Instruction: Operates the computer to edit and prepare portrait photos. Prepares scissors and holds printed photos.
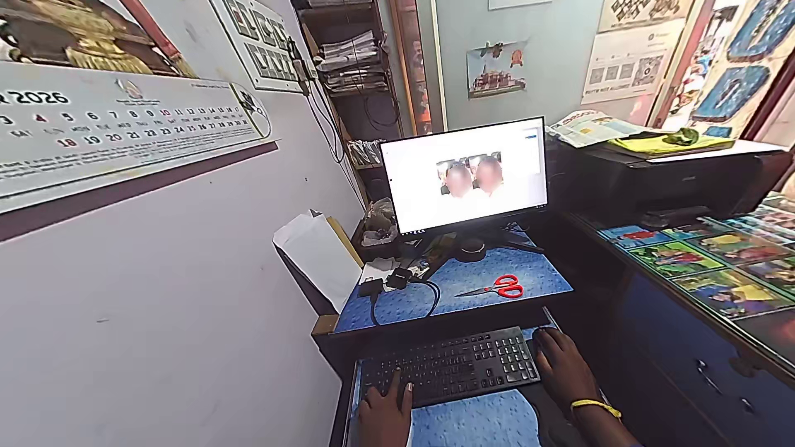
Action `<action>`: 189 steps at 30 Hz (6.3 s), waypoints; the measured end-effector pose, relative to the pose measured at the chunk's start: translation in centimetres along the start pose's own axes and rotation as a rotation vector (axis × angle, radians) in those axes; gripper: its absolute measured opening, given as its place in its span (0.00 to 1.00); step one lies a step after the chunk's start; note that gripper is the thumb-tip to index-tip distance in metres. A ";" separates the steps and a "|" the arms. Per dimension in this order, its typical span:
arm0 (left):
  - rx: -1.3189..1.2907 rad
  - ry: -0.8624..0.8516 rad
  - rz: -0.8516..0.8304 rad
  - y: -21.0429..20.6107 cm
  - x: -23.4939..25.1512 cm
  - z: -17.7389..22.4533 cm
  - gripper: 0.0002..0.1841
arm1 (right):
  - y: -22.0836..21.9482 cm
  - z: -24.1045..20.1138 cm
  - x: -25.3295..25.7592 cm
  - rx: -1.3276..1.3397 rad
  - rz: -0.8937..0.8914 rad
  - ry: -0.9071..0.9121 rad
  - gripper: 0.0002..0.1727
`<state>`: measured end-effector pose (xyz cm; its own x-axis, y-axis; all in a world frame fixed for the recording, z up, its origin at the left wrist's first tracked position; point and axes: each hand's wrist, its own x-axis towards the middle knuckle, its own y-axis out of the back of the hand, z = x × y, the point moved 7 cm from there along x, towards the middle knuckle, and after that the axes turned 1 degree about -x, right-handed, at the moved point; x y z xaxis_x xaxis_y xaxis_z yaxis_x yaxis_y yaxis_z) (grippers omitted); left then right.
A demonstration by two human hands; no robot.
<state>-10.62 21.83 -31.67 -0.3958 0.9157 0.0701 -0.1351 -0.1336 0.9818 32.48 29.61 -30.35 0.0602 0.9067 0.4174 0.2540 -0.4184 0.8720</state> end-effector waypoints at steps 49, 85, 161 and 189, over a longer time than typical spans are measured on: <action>0.031 -0.027 0.027 -0.3 0.2 -0.4 0.34 | -0.4 -0.5 -0.1 0.085 -0.006 0.131 0.26; 0.053 -0.075 0.171 -0.4 -0.2 -0.5 0.33 | 0.1 -0.8 -0.3 0.072 0.000 0.147 0.25; -0.132 -0.109 0.305 -0.6 -1.3 -1.5 0.28 | -0.3 -0.4 -0.2 0.051 0.026 0.099 0.28; -0.098 -0.085 0.265 -1.1 -1.2 -1.8 0.28 | 0.0 -0.2 -0.1 0.002 0.030 0.028 0.26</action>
<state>-11.62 20.25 -33.09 -0.3517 0.8719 0.3408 -0.1258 -0.4048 0.9057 32.33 29.53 -30.32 0.0411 0.8920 0.4501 0.2543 -0.4450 0.8586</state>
